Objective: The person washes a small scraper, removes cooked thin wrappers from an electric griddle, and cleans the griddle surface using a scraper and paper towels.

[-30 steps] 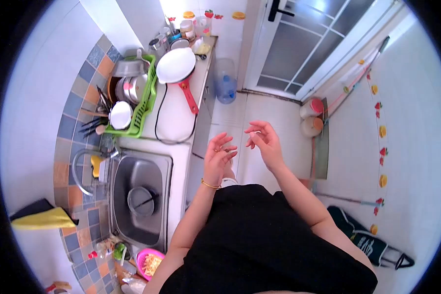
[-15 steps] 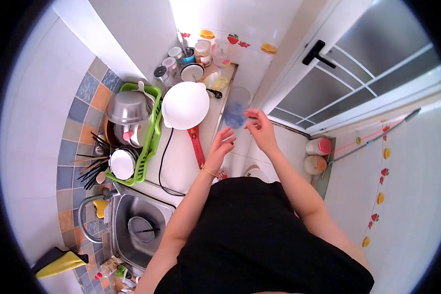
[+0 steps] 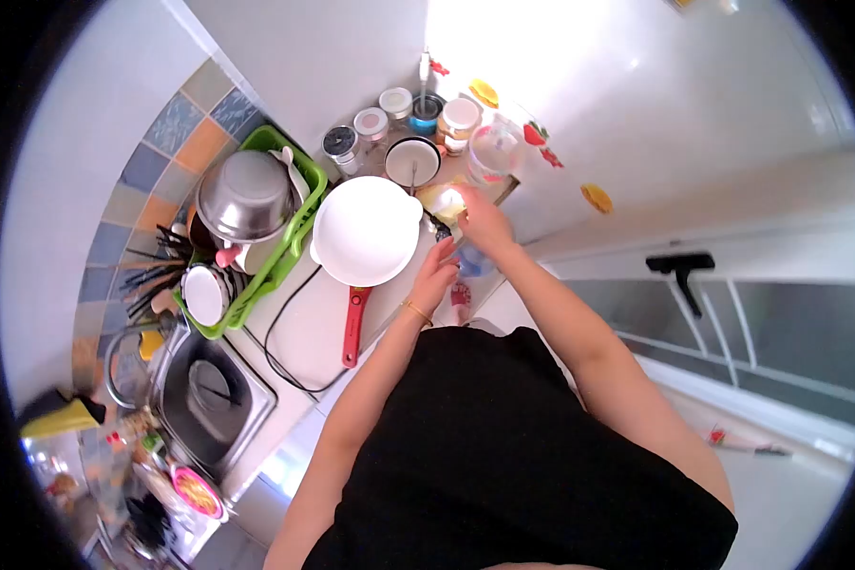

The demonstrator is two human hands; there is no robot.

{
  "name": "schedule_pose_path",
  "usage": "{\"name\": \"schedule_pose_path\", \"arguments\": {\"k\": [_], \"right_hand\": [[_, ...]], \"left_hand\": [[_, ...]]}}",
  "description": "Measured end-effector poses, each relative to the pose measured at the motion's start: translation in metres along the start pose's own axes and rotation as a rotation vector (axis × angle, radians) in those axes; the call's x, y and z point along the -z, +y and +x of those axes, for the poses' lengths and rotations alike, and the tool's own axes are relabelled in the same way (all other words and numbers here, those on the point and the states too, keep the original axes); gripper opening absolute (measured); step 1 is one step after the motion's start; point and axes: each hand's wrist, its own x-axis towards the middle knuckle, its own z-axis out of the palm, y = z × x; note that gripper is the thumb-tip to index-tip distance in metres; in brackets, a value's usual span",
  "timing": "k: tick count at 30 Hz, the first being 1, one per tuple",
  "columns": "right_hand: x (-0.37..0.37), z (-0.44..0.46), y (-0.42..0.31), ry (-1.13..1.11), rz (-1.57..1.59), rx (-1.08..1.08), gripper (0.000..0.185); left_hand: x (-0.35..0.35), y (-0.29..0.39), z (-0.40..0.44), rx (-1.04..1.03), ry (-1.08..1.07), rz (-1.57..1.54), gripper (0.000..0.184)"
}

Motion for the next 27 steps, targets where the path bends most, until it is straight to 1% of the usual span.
{"name": "schedule_pose_path", "arguments": {"k": [2,5,8,11,14,17,18,21,23,24,27], "right_hand": [[-0.021,0.021,0.026,-0.028,-0.104,0.168,0.057],[-0.033,0.039,0.041,-0.179,-0.172,0.182,0.057],[-0.029,0.047,0.040,-0.292,-0.170,0.079,0.046],[-0.030,0.049,0.046,-0.257,-0.198,0.178,0.026],[-0.020,0.049,0.042,-0.322,-0.173,0.160,0.010],[-0.004,0.045,0.030,-0.291,-0.124,0.186,0.009],[-0.004,0.043,0.031,-0.286,-0.060,0.170,0.009],[-0.003,0.040,0.034,-0.252,0.083,0.128,0.012],[0.003,0.038,0.029,-0.214,0.124,0.114,0.016],[0.007,0.038,0.027,-0.185,0.117,0.142,0.017],[0.020,0.035,0.020,-0.113,0.109,0.209,0.018]], "left_hand": [[-0.007,-0.027,0.039,-0.062,0.071,0.045,0.061],[-0.009,-0.065,0.093,-0.123,0.119,0.265,0.061],[-0.011,-0.070,0.119,-0.049,0.149,0.522,0.066],[-0.025,-0.057,0.111,-0.070,0.339,0.479,0.070],[-0.034,-0.074,0.107,0.125,0.557,0.775,0.077],[-0.027,-0.079,0.098,0.163,0.572,0.711,0.084],[-0.026,-0.080,0.094,0.124,0.567,0.631,0.088],[-0.026,-0.074,0.090,0.131,0.497,0.682,0.090],[-0.026,-0.085,0.095,0.057,0.525,0.770,0.085],[-0.025,-0.089,0.097,0.018,0.540,0.814,0.083],[-0.027,-0.091,0.098,0.051,0.550,0.832,0.084]]}}
